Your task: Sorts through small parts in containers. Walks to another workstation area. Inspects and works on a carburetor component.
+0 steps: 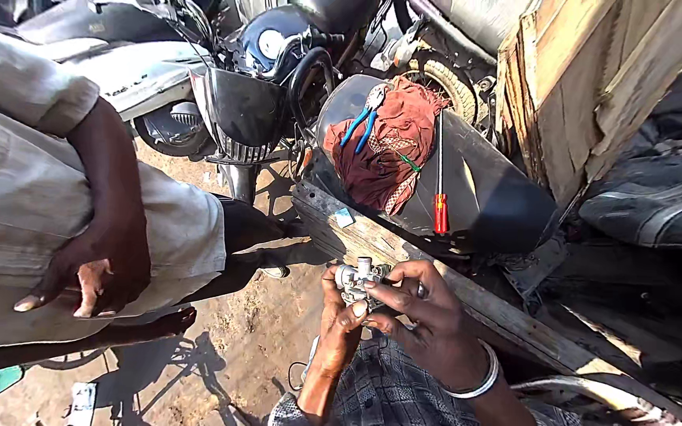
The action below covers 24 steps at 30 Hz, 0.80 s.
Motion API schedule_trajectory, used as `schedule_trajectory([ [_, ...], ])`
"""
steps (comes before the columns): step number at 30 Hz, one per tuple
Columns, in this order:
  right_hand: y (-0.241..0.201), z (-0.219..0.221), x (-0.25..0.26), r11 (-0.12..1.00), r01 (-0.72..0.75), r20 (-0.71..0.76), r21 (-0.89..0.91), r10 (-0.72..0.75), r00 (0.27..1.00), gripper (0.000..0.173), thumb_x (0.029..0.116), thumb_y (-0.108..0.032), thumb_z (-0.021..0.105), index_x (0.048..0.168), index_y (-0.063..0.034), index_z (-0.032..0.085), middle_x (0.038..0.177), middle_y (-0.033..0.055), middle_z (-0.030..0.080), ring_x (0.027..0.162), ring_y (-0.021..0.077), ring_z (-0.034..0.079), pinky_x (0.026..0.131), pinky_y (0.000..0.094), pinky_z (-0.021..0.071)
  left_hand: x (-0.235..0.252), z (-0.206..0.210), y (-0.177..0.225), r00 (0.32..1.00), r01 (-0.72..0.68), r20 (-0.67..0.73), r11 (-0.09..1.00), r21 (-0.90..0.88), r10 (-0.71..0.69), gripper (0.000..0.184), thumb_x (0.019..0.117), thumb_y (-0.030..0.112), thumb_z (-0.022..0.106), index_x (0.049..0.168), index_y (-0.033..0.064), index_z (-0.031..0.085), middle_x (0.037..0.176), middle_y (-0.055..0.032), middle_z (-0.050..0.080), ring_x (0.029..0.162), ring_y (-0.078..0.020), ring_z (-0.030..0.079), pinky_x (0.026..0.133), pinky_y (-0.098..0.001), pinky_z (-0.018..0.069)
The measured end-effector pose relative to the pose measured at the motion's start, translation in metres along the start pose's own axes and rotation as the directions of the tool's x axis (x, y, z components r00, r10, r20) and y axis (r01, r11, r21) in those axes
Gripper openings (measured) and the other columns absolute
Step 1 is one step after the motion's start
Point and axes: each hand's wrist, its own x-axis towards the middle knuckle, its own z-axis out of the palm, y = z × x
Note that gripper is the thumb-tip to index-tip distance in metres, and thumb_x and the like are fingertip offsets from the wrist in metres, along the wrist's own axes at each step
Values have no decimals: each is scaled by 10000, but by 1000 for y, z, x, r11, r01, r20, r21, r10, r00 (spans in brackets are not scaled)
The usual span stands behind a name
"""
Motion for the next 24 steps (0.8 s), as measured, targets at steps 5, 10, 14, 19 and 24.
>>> schedule_trajectory([
  [5,-9,6,1,997,-69,122,29,64,990,300,920,-378,759,1202,-276,762,1173,2,548,748,-39,526,606,124,495,-6,-1,16,995,101,-20,995,-4,-101,887,774,410,831,1530,304,379,1153,-18,680,967,-111,688,849,-301,581],
  [10,-27,19,-5,984,-179,107,6,177,978,319,850,-367,821,1149,-263,779,1137,-34,556,699,-48,486,569,112,448,-22,-6,23,993,116,-28,993,-24,-116,830,823,452,804,1515,243,395,1198,-58,667,1049,-145,674,912,-343,566],
  [14,-44,47,-18,978,-207,-97,-16,204,974,327,833,-307,841,1150,-242,795,1127,-22,577,661,-37,466,541,123,422,-31,-11,25,996,20,-92,1000,-2,-20,692,875,440,748,1451,251,413,1149,-17,667,1022,-114,669,896,-322,564],
  [19,-64,79,-35,986,-165,-272,-28,151,950,130,856,-167,817,984,-147,825,1056,5,607,732,-13,544,581,113,485,-45,-14,25,972,-145,-191,989,-40,134,613,895,363,745,1401,237,422,1136,-16,664,1016,-114,676,881,-311,576],
  [24,-74,97,-43,972,-182,-272,-147,137,953,76,877,-130,776,942,-99,800,1041,25,607,739,-19,552,604,103,497,-54,-15,20,948,-114,-313,983,-145,64,432,971,310,619,1355,222,442,1074,-28,666,973,-109,683,828,-295,588],
])
